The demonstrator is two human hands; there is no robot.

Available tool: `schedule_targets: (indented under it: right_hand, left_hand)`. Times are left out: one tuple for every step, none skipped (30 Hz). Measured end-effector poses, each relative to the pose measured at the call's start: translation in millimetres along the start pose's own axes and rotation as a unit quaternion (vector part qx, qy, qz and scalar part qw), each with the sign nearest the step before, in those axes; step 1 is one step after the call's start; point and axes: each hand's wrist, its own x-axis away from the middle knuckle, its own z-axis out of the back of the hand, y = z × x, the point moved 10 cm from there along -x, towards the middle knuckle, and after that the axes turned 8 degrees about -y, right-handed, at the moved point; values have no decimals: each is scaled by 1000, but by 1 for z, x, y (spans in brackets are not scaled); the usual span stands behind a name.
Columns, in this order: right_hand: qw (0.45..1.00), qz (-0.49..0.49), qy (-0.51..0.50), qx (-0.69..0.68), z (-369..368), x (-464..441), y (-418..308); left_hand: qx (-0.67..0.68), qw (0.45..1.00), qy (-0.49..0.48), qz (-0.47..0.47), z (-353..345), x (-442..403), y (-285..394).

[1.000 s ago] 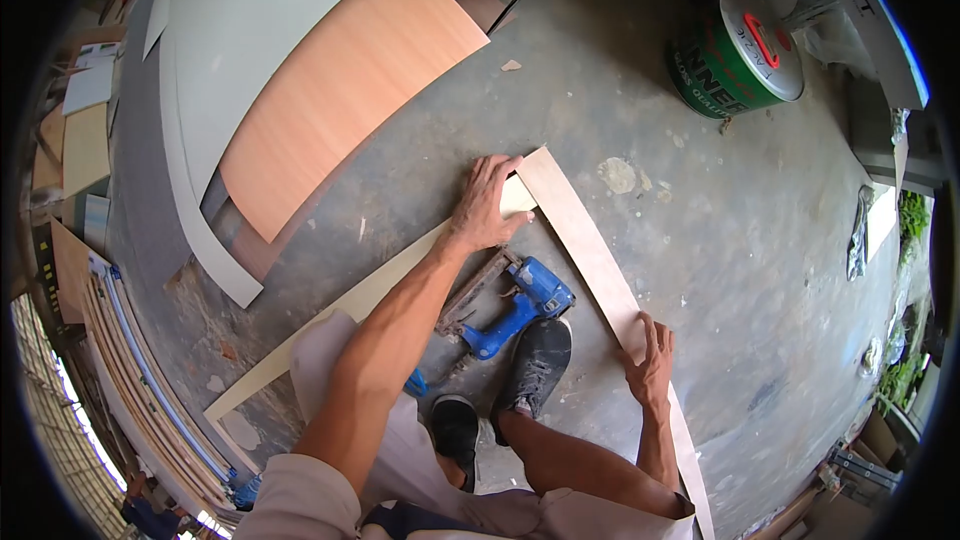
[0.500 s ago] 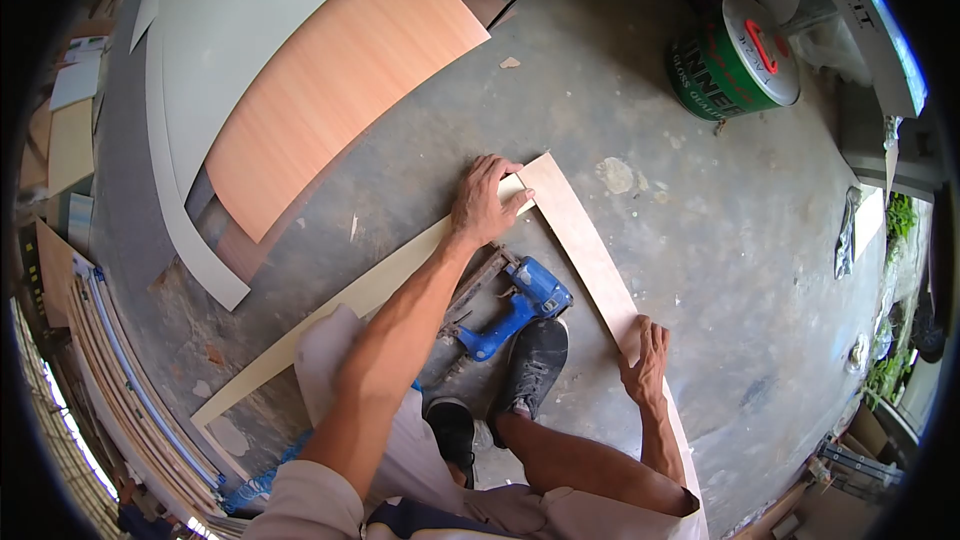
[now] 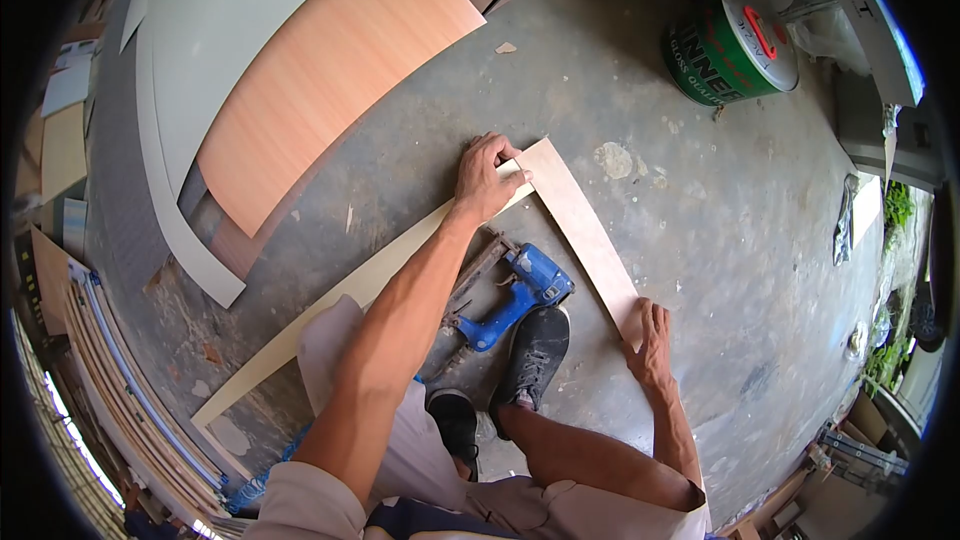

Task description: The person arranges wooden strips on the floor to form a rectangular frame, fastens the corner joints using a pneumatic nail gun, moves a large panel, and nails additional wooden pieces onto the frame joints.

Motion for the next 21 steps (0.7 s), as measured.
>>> schedule_targets:
  right_hand:
    - [1000,0,0,1,4,-5,-3]
    - [1000,11,-11,16,9,-15,-15]
    - [999,23,-23,32,18,-28,-32]
    - [998,38,-34,26,29,-45,-49]
    - [997,70,6,38,45,-62,-70]
    - [993,95,59,46,54,-82,-83]
    - [984,121,123,48,64,-102,-96]
    - [975,140,169,38,73,-123,-111]
    - [969,156,190,4,77,-146,-120]
    - [962,168,212,-25,80,-166,-131]
    - [964,160,206,-45,76,-188,-138]
    - [962,159,214,-54,66,-207,-139]
    - [957,161,237,-34,51,-215,-144]
    - [952,162,261,-14,42,-219,-148]
    - [952,163,258,-14,42,-222,-150]
    - [953,164,255,-2,42,-221,-151]
    - [954,164,253,9,41,-219,-152]
    - [954,163,252,10,41,-218,-152]
    - [954,164,251,19,42,-218,-153]
    - [953,167,250,28,43,-219,-155]
    - [953,171,250,30,43,-220,-156]
  left_hand:
    - [0,1000,4,-2,0,0,-1]
    - [1,1000,5,-2,0,-1,2]
    - [2,1000,5,3,0,-2,3]
    - [3,1000,5,10,2,-1,4]
    - [4,1000,7,11,3,0,3]
    - [8,1000,6,10,3,1,2]
    - [12,1000,4,8,2,0,2]
    - [12,1000,4,7,4,-1,4]
    - [9,1000,-8,16,4,-1,6]
    - [7,999,-22,25,2,0,6]
    - [7,999,-23,26,2,1,5]
    - [-6,1000,-24,16,1,0,5]
    - [-19,1000,-24,8,1,1,6]
    - [-18,1000,-23,10,2,0,5]
    - [-37,999,-20,-3,3,-1,7]
    - [-55,998,-19,-15,2,1,10]
    - [-53,998,-22,-11,1,4,10]
    - [-54,998,-22,-20,0,4,11]
    - [-54,998,-18,-30,1,2,13]
    - [-53,998,-14,-29,2,1,13]
    - [-41,998,-3,-40,4,2,15]
